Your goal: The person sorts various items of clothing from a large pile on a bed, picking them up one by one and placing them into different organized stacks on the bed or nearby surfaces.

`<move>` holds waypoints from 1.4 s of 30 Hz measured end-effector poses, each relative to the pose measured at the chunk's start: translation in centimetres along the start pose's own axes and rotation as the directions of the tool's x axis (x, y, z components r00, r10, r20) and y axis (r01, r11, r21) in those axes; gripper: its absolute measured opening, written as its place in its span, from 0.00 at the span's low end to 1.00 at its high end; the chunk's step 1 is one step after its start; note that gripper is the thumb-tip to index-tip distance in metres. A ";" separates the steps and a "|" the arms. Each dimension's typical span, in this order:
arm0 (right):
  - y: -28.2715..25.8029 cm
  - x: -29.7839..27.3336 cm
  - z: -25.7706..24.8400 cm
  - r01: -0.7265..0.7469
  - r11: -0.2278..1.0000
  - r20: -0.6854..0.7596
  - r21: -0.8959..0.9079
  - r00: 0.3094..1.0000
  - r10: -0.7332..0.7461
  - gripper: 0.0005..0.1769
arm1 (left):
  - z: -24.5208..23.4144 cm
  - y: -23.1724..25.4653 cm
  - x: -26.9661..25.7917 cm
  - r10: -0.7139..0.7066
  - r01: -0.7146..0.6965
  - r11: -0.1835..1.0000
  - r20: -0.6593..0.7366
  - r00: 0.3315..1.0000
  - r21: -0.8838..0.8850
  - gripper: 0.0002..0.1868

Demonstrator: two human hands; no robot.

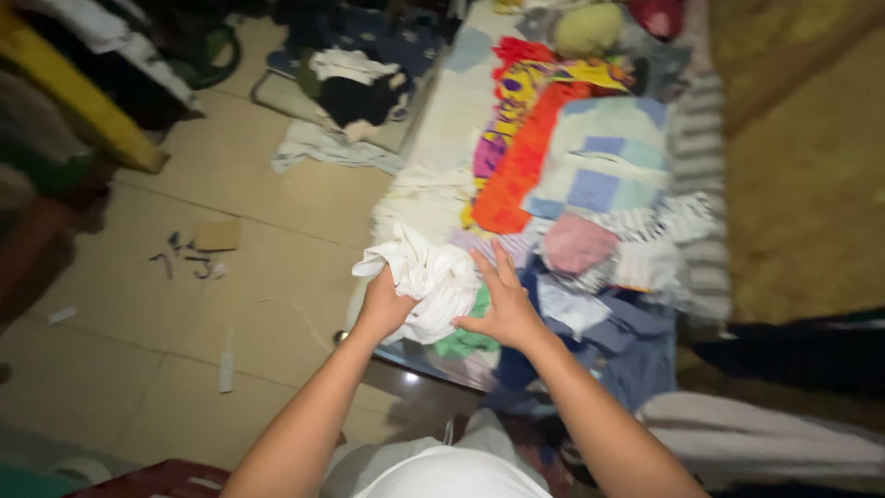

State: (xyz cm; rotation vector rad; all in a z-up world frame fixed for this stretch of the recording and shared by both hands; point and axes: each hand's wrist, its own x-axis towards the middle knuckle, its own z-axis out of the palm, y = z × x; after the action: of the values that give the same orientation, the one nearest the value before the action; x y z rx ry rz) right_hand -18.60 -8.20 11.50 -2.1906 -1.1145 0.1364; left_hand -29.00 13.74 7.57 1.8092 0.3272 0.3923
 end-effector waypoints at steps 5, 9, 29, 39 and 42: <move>-4.5 6.1 6.1 0.052 0.998 0.098 -0.018 0.994 -0.050 0.67 | -10.9 -1.9 0.0 -0.172 0.162 0.980 0.075 0.982 0.116 0.26; -9.0 9.9 10.7 0.041 0.999 0.172 0.000 0.984 -0.041 0.67 | -18.5 -5.7 -0.5 -0.025 -0.013 0.920 0.092 0.995 0.393 0.26; -23.3 23.0 24.9 0.217 0.951 0.340 0.221 0.897 -0.283 0.67 | -35.0 -7.3 1.6 0.007 -0.043 0.917 0.092 0.996 0.396 0.25; -18.9 33.7 26.9 0.141 0.944 0.172 0.299 0.965 -0.199 0.43 | -37.4 -9.6 14.5 0.024 -0.043 0.948 0.065 0.998 0.314 0.41; -16.4 37.7 26.1 0.177 0.940 0.122 0.290 0.968 -0.220 0.42 | -38.5 -9.9 19.3 0.000 -0.042 0.938 0.122 0.993 0.345 0.47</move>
State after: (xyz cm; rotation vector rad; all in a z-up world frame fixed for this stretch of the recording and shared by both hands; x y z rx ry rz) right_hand -15.72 40.34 8.64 -1.8322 -1.3099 0.3549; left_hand -28.21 57.86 9.36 2.1748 0.3067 0.2488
